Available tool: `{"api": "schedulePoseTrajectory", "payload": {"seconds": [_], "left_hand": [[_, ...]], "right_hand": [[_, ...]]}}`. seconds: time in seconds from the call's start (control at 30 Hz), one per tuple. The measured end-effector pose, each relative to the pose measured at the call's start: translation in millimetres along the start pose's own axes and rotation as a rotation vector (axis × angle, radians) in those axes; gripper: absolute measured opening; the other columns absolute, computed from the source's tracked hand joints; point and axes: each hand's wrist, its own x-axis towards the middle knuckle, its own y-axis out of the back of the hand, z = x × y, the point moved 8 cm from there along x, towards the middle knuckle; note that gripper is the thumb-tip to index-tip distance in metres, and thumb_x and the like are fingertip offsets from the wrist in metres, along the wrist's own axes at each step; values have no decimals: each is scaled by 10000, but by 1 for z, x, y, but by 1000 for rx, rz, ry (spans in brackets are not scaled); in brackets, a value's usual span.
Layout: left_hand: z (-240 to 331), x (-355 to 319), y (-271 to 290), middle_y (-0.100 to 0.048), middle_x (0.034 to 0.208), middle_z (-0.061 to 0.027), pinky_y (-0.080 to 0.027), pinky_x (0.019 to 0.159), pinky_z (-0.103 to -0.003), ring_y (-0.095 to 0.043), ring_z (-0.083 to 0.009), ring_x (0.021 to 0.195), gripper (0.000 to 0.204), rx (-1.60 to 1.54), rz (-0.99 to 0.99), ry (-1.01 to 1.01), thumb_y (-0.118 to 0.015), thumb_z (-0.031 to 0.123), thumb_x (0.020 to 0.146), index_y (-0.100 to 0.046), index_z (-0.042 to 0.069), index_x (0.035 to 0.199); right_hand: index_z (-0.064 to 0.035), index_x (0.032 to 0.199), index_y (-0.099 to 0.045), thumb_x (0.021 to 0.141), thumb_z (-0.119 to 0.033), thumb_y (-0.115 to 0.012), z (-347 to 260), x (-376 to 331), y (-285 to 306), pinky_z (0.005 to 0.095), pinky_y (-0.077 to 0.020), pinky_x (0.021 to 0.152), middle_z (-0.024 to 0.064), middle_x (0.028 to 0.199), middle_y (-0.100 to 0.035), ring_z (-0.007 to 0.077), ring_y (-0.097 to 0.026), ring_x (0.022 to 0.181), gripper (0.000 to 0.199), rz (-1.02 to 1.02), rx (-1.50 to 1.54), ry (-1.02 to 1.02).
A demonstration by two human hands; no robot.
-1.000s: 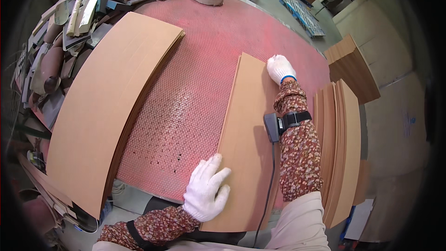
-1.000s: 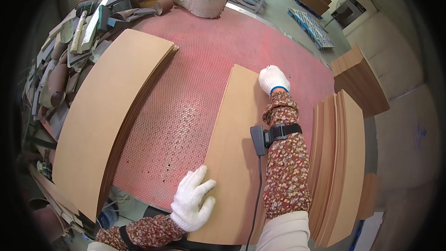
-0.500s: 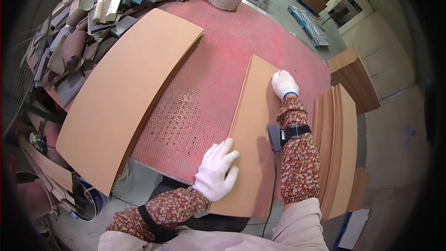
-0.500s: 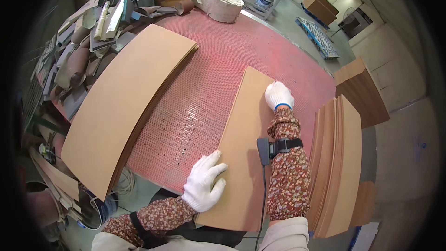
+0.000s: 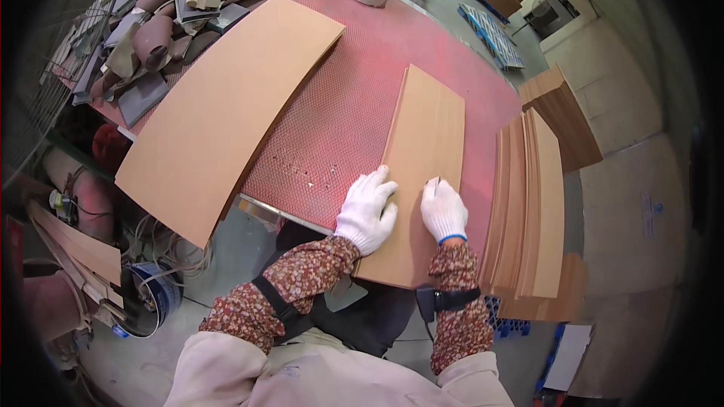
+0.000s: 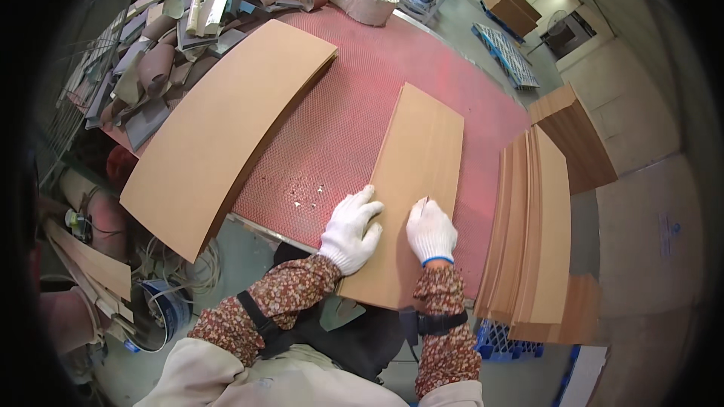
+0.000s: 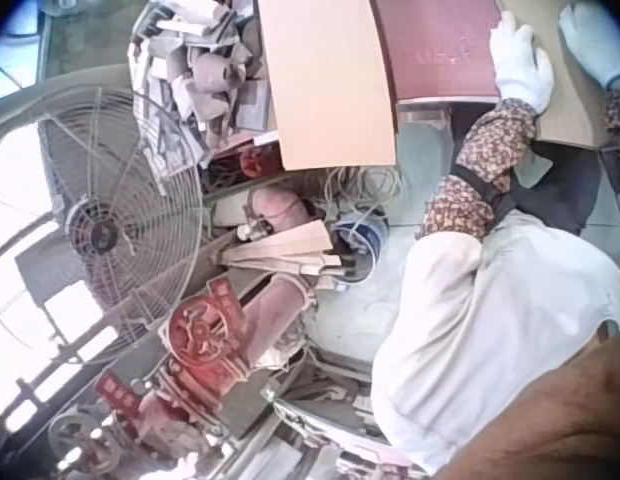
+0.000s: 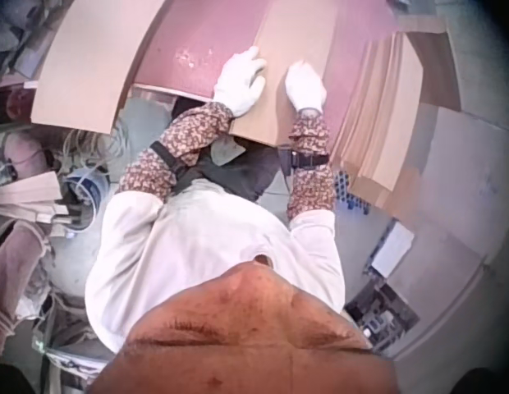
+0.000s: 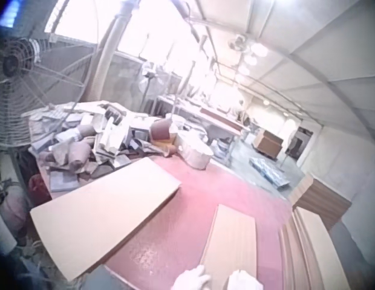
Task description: Inspecting wooden panels for defects and marking them with white chalk.
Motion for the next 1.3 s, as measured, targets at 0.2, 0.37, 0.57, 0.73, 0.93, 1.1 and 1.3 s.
{"api": "schedulePoseTrajectory", "payload": {"seconds": [0.2, 0.37, 0.57, 0.73, 0.93, 1.1, 1.3], "left_hand": [[4, 6, 2, -554, 1528, -286, -374, 1243, -525, -533, -466, 1396, 387, 3, -16, 3, -697, 114, 903, -663, 28, 1279], [0, 4, 3, -557, 1518, -289, -415, 1200, -513, -551, -467, 1363, 361, 10, -10, -12, -693, 97, 906, -669, 11, 1255], [0, 4, 0, -560, 1513, -284, -435, 1174, -511, -564, -464, 1333, 351, 3, -8, -31, -688, 88, 911, -667, 8, 1252], [4, 5, 4, -562, 1512, -279, -442, 1165, -505, -568, -451, 1324, 344, 11, 5, -33, -681, 83, 912, -667, 13, 1249], [1, 5, 3, -563, 1513, -275, -438, 1168, -506, -564, -459, 1326, 341, -1, -6, -17, -677, 79, 912, -666, 13, 1246], [4, 7, 3, -562, 1512, -277, -433, 1172, -511, -564, -462, 1328, 343, 10, -9, -29, -680, 77, 912, -665, 6, 1247], [7, 5, 7, -549, 1523, -300, -409, 1199, -524, -540, -479, 1371, 357, -14, -23, -24, -687, 77, 913, -658, -8, 1259]], "right_hand": [[-40, 1000, -661, 1118, -403, -433, 7, -92, 0, 592, -599, 717, 291, 842, -745, 481, -745, 775, 444, 16, -11, 25], [-62, 1028, -641, 1117, -387, -452, 7, -154, -1, 586, -592, 674, 249, 829, -741, 454, -745, 751, 387, -36, -17, 0], [-32, 1072, -681, 1113, -326, -502, 12, -213, -4, 616, -552, 667, 287, 805, -716, 501, -711, 744, 346, -1, 123, -115], [-40, 1028, -666, 1099, -342, -543, -2, -220, 4, 542, -562, 554, 217, 665, -698, 433, -704, 595, 334, 78, 130, -23], [-49, 979, -663, 1100, -352, -550, -17, -219, -1, 536, -560, 536, 216, 643, -692, 421, -704, 576, 345, 31, 112, 20], [-63, 949, -653, 1101, -336, -549, -21, -218, 2, 520, -560, 526, 202, 638, -688, 405, -704, 566, 329, 41, 85, 54], [-66, 911, -637, 1101, -328, -540, -25, -196, 8, 518, -563, 527, 200, 634, -685, 402, -709, 574, 338, -21, 42, 55]]}}
